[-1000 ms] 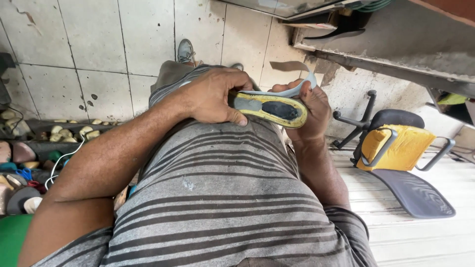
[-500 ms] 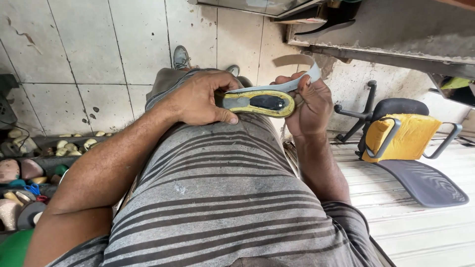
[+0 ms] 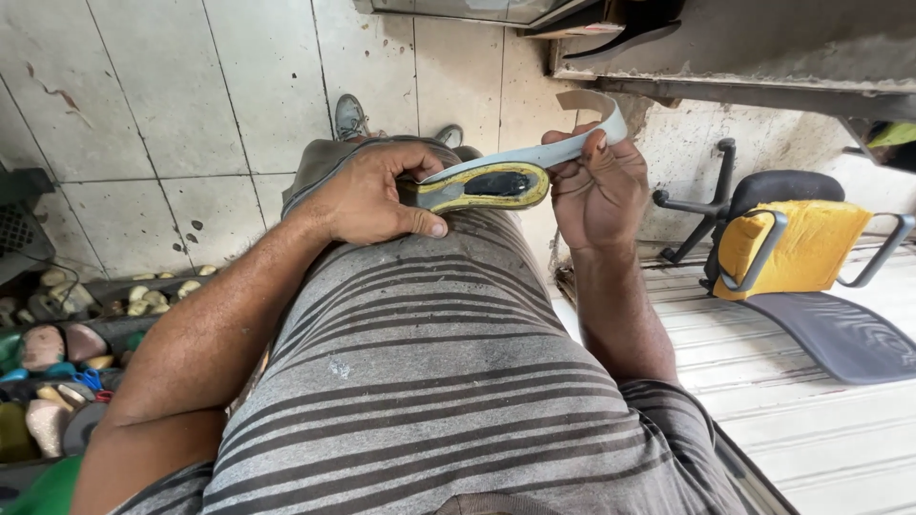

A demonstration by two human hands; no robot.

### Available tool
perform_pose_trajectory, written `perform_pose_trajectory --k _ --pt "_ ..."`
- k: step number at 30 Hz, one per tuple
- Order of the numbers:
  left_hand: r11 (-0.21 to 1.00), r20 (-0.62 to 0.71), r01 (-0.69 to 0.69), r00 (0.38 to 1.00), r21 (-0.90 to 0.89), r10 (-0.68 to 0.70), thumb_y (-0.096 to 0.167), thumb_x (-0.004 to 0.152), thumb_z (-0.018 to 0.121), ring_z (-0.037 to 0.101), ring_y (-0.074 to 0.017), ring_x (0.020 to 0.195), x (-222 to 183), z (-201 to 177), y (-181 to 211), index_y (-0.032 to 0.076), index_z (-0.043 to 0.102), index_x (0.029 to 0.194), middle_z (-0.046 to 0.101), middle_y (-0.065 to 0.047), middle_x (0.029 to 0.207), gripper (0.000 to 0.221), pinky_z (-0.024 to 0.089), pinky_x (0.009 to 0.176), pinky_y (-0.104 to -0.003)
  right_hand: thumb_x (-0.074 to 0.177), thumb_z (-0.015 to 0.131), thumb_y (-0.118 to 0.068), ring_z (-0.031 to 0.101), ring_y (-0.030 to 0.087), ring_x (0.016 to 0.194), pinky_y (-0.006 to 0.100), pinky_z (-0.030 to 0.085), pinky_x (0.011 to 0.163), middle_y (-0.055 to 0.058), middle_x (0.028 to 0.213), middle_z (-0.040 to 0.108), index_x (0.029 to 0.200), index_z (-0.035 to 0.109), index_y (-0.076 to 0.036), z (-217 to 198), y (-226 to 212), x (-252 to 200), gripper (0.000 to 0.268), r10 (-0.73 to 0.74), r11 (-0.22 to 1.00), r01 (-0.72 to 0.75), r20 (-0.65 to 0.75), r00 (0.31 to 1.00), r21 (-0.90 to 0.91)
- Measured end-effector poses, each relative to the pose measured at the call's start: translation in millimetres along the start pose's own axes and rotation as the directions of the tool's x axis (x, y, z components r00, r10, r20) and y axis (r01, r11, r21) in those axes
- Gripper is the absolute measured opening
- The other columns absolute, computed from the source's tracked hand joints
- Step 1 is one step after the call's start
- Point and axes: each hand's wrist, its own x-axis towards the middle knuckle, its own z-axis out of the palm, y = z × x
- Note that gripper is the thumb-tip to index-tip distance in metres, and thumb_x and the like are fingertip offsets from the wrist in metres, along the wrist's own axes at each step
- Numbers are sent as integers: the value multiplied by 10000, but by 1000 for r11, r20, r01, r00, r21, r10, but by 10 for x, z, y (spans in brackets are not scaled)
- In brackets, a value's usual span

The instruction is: Applying a lining strip to a shoe insole and trimming the edges with scissors.

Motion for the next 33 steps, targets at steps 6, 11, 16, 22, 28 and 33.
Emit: perform_pose_trajectory --k 6,11,16,22,28,33 --pt "992 6 86 996 -97 -86 251 663 1016 540 -115 819 -1 40 -56 43 724 1169 609 -100 927 620 522 641 -218 1012 586 -164 763 401 893 488 688 858 354 996 722 1053 632 68 165 -48 -70 240 -42 998 42 4 999 -46" --pt "997 1 43 999 -67 -43 283 672 1018 615 -223 917 2 21 -162 36 732 1164 639 -155 936 620 566 772 -370 1009 593 -166 770 385 894 469 690 850 344 997 726 1046 639 61 249 -89 -115 235 -54 996 55 7 998 -67" --pt "999 -6 24 1000 -38 -24 307 666 1023 623 -236 964 -1 33 -214 45 732 1158 640 -142 952 628 557 834 -417 1012 598 -180 780 361 876 439 690 805 334 996 730 1048 636 54 271 -135 -180 240 -58 994 59 9 998 -95" --pt "998 -42 -52 998 -34 50 302 647 1035 648 -294 993 -13 67 -211 20 719 1154 643 -166 949 660 533 906 -471 1010 607 -172 782 368 946 373 650 809 326 1020 733 1026 650 34 214 -132 -257 211 -148 970 157 63 987 -188" --pt "995 -75 -105 992 -1 104 300 644 1039 674 -319 984 -32 96 -131 22 723 1122 654 -168 929 637 531 914 -472 1004 626 -186 776 367 975 364 593 813 342 1040 726 1005 659 28 372 -177 -354 216 -235 925 260 121 964 -278" --pt "987 -129 -161 978 29 163 262 636 1041 676 -352 927 -71 93 -63 32 720 1089 643 -162 891 601 529 890 -480 996 629 -126 741 444 1066 449 590 877 368 1058 702 1019 679 40 396 -111 -441 174 -418 839 473 237 877 -271"
